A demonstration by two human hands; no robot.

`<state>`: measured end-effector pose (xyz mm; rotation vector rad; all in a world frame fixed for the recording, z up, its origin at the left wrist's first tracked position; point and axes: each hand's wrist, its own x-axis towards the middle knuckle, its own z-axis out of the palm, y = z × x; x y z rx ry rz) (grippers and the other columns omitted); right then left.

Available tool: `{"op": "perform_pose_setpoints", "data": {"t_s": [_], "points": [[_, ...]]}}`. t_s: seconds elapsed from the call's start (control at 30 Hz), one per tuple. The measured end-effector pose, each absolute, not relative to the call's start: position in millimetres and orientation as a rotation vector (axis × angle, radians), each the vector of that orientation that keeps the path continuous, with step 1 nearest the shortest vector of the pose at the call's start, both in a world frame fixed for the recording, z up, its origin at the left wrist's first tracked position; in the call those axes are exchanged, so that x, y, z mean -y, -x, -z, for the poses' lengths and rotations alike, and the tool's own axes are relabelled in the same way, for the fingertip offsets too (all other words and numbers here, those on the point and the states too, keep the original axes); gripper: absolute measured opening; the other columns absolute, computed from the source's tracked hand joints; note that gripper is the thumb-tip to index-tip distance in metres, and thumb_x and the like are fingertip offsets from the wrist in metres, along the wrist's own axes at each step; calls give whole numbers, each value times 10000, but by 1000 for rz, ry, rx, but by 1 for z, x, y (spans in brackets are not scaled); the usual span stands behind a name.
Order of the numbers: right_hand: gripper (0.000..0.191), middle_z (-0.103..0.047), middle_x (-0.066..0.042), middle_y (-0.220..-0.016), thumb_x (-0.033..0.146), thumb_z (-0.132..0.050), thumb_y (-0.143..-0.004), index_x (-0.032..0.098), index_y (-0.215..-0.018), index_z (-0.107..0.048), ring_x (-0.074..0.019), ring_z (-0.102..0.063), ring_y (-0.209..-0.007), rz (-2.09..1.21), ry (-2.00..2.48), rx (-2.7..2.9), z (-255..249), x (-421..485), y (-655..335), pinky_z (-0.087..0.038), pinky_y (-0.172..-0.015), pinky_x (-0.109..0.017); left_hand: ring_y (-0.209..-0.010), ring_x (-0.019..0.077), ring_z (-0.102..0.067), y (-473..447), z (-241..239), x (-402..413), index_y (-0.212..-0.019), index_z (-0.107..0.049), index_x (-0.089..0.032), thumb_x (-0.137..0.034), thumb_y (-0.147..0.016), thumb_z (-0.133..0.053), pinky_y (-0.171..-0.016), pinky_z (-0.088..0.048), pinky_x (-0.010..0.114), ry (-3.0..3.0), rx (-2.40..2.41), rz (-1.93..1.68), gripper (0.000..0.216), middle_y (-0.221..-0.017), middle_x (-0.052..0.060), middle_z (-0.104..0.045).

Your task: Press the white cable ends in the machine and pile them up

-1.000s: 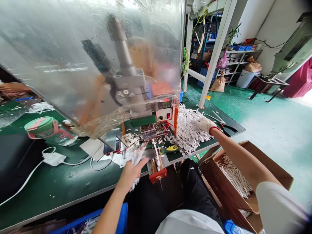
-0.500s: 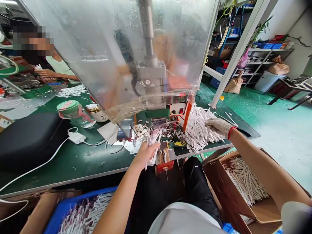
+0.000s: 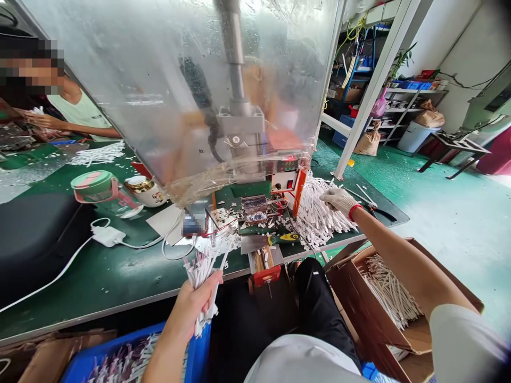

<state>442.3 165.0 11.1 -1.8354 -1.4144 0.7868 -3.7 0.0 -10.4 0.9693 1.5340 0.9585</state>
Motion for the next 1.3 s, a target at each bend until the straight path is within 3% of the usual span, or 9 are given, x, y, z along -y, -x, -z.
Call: {"op": "perform_pose_setpoints", "data": {"t_s": [0.1,0.23,0.33,0.43,0.67,0.83,0.9,1.17,1.3], "points": [[283,-541,20,-561,380,-688,-879,124,-772,-631,-86,-482,-459,-784,1799,1427,-25,-155,-442,-387,-440,-217,-377,66,-277,6,17,0,-685,-648,-170,-586,-766,-715,-433,-260,202,-977,-1466,-974,429,-357,-91,-354],[313,-556,30,-600,429,-743,-799,160,-871,-600,-78,-488,-462,-1108,1548,1335,-46,-114,-413,-361,-407,-187,-411,86,-318,3,17,-4,-686,-677,-167,-603,-759,-718,-488,-342,225,-1007,-1385,-1007,444,-349,-80,-356],[360,-562,38,-596,496,-736,-815,184,-848,-560,-64,-432,-390,-1530,1368,1323,-45,-77,-361,-312,-342,-183,-399,63,-262,-4,14,-8,-690,-673,-162,-617,-713,-748,-451,-244,215,-976,-1360,-1031,462,-383,-88,-361],[348,-572,41,-581,515,-686,-849,198,-840,-542,-72,-443,-364,-1696,1243,1262,-26,-61,-300,-328,-323,-183,-393,48,-231,-10,13,-10,-681,-667,-159,-623,-680,-771,-448,-173,216,-950,-1347,-1043,475,-392,-92,-358],[335,-529,59,-492,474,-701,-825,218,-794,-486,-89,-447,-320,-1667,1321,1041,27,-95,-231,-297,-284,-199,-387,61,-218,-4,14,-5,-619,-677,-159,-599,-795,-668,-456,-209,234,-1068,-1352,-998,474,-343,-81,-323],[298,-539,48,-505,461,-700,-829,214,-821,-534,-110,-483,-340,-1708,1293,963,42,-107,-230,-297,-280,-226,-388,43,-278,-2,9,-1,-602,-656,-154,-516,-764,-697,-428,-208,231,-1026,-1377,-1019,398,-555,4,-611],[285,-529,46,-491,448,-695,-834,216,-804,-533,-111,-473,-336,-1703,1311,963,40,-108,-229,-297,-285,-234,-378,38,-284,-4,7,-1,-595,-649,-152,-509,-743,-701,-420,-220,228,-1011,-1385,-1004,390,-586,19,-642],[286,-586,15,-550,428,-661,-866,195,-770,-523,-91,-470,-350,-1732,1408,978,21,-106,-225,-322,-308,-212,-372,40,-321,-4,12,-4,-623,-667,-146,-488,-742,-731,-402,-214,218,-997,-1396,-983,368,-571,19,-638],[311,-526,44,-527,462,-654,-885,199,-804,-509,-76,-410,-344,-1607,1489,1162,-2,-103,-238,-284,-317,-201,-396,63,-334,-1,11,-8,-559,-647,-159,-480,-806,-700,-432,-273,211,-1158,-1390,-909,409,-427,-33,-474]]}}
